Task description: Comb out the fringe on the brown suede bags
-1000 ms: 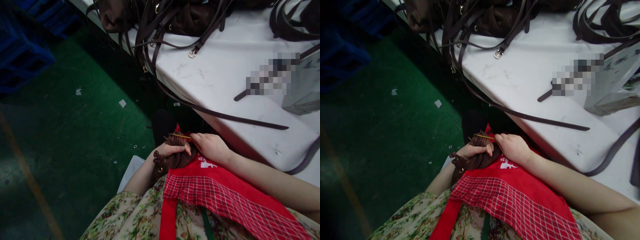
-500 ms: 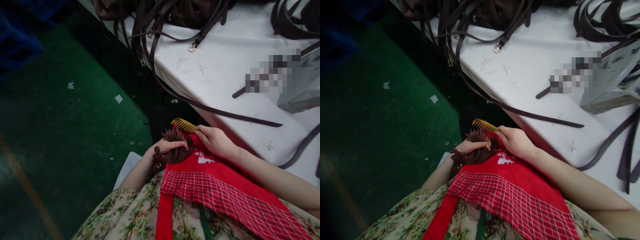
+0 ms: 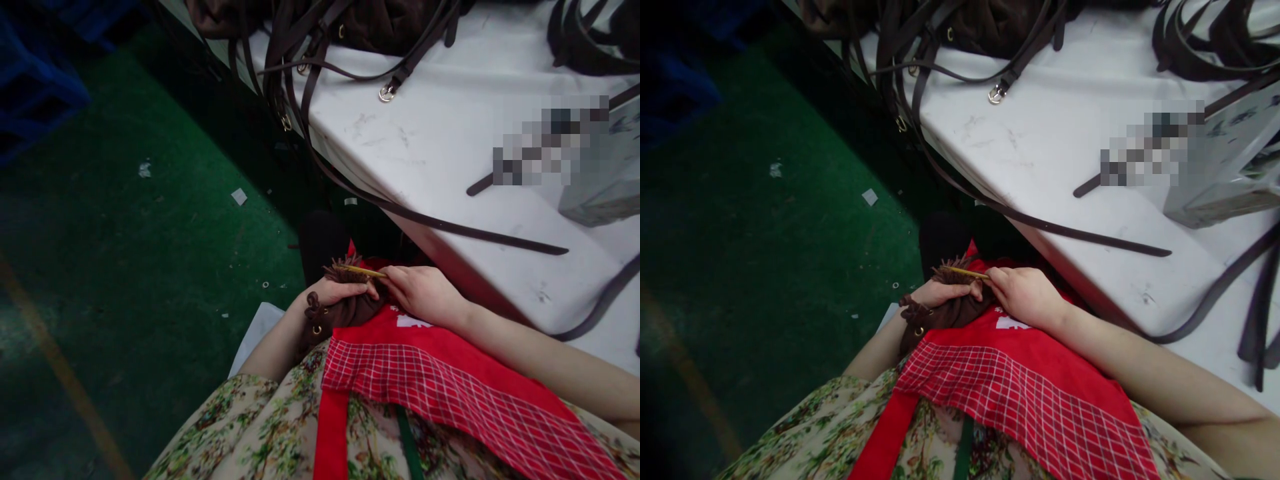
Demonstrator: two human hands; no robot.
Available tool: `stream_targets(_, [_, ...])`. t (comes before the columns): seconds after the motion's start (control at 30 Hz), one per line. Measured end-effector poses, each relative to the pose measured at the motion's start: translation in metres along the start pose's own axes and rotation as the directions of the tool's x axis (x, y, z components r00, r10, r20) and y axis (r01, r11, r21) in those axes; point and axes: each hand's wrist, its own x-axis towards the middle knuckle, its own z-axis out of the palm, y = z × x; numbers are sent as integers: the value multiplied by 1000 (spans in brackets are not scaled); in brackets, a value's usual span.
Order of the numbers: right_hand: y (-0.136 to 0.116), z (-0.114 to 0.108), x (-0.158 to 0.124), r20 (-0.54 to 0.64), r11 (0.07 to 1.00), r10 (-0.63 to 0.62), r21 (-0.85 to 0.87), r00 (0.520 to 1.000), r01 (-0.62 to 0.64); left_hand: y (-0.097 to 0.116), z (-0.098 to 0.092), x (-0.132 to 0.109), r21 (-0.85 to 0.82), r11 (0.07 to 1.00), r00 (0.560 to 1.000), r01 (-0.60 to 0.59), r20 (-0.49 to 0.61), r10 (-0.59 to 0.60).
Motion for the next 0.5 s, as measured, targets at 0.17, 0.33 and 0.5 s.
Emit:
stream_targets(0.17, [1,1,1,-82,999,34,39,996,-31,3,1,0,-6,1000,1000,-21,-22,21])
stream_targets(0.33, [-2,-6,-4,-132,998,16,57,991,-8,1,1,-3,-4,999,998,41,-56,-42])
stream_targets(0.5, [-5,-4,-6,-61,999,-19,34,998,21,-5,1,-5,-40,997,995,70,-72,-73])
